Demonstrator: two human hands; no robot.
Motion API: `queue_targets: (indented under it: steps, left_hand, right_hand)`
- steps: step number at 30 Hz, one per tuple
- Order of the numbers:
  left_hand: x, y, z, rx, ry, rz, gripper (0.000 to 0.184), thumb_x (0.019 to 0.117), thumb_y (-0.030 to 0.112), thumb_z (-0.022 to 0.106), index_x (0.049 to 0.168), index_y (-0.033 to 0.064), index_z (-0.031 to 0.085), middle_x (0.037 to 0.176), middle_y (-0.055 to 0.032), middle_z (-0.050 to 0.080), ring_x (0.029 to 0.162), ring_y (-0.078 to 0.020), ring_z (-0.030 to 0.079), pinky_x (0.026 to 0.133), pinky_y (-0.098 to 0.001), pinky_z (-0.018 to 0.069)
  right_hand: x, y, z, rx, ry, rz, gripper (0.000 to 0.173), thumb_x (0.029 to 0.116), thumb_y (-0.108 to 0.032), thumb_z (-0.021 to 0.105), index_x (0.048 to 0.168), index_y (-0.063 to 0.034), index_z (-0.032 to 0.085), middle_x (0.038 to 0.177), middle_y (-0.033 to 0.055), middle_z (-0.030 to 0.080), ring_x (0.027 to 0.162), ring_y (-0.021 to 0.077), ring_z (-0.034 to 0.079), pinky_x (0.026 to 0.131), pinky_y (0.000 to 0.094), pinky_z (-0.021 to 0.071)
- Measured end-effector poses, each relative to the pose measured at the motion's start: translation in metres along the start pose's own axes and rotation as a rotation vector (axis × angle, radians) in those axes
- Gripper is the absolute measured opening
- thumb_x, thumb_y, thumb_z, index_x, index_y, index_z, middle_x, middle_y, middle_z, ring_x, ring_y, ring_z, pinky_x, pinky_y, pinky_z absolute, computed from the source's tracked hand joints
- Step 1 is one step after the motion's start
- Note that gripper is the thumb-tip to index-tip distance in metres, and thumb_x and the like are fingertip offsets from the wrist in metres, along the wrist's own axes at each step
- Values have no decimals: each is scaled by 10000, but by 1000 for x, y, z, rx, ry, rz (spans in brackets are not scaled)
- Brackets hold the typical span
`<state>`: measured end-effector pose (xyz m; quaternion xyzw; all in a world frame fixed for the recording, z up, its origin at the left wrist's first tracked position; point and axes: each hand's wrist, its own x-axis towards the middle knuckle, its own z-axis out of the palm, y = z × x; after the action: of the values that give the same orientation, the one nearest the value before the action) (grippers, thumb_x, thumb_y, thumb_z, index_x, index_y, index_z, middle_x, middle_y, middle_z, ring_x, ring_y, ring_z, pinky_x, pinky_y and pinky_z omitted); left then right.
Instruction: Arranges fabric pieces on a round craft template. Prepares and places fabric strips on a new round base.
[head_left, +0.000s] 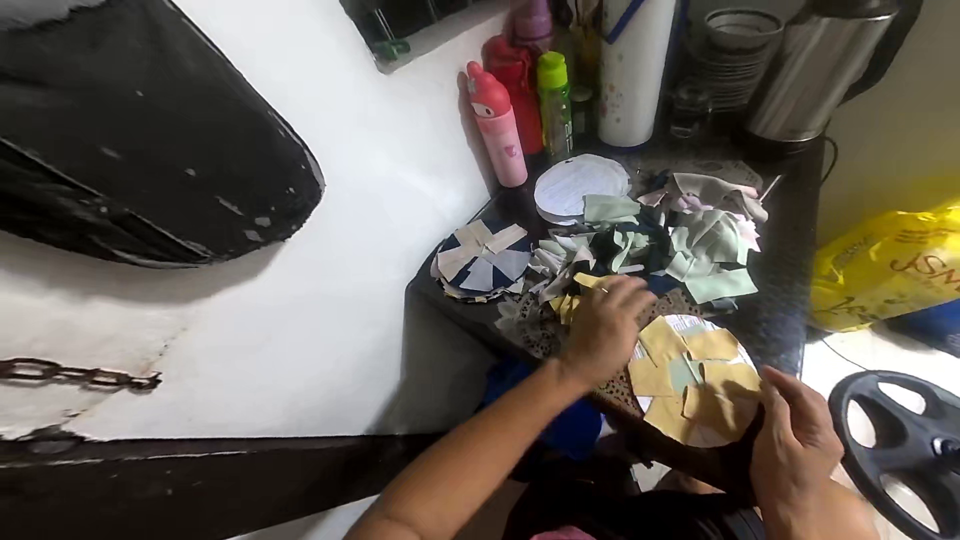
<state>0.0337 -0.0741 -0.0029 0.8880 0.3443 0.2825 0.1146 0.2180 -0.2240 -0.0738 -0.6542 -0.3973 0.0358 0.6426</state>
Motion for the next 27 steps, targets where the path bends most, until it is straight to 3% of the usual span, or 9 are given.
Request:
queue_targets:
  steps: [3,6,10,15,20,23,27]
  left_hand:
    - [14,-47,-26,139,-104,-13,333,944,-23,555,1234,52,701,1348,-170,636,1337,-370,540,1074,-558,453]
    - [22,-81,-35,205,-230,128,280,950,-6,582,1208,9,689,1314,-196,642,1311,-381,561,1081,-558,454]
    - [35,-95,-39,155,-298,220,146,971,44,612,1014,-47,718,1053,-207,713,1037,-367,694,926,-526,548]
    - [66,-75,-69,-140,-373,-315,140,992,94,665,1061,-18,714,993,-175,712,918,-279,681,874,-499,538]
    - [80,-84,-79,-494,-390,-608,153,1006,79,638,1095,-44,657,953,-111,660,793,-117,624,777,-299,551]
    - [84,-83,-83,-576,-367,-676,148,1013,70,620,1113,-38,640,964,-98,651,799,-106,625,779,-279,551]
    - [84,-72,-90,-544,-352,-619,101,999,55,635,1057,-27,646,932,-73,644,795,-89,618,782,-266,548]
  right_hand:
    - [-1,1,1,8,10,3,268,970,-58,511,1068,93,710,1065,150,670,999,49,617,860,147,497]
    - [-1,0,2,-4,25,11,268,971,-60,509,1063,77,720,1065,146,668,995,49,621,849,143,500]
    - [-2,-1,2,-27,30,-1,263,963,-54,515,1049,73,729,1064,162,674,990,48,628,830,131,498]
    - [-2,-2,2,-19,33,6,259,959,-53,518,1035,64,736,1054,164,680,989,60,631,831,137,497]
    - [-2,1,1,-14,15,-3,265,960,-61,516,1043,63,734,1059,168,684,989,77,637,829,154,506]
    - [-2,0,1,-12,18,6,263,954,-56,516,1036,60,737,1063,165,685,993,71,636,831,149,502]
    - [-1,1,2,-14,22,-2,261,954,-60,516,1027,54,740,1063,159,684,993,63,632,832,144,498]
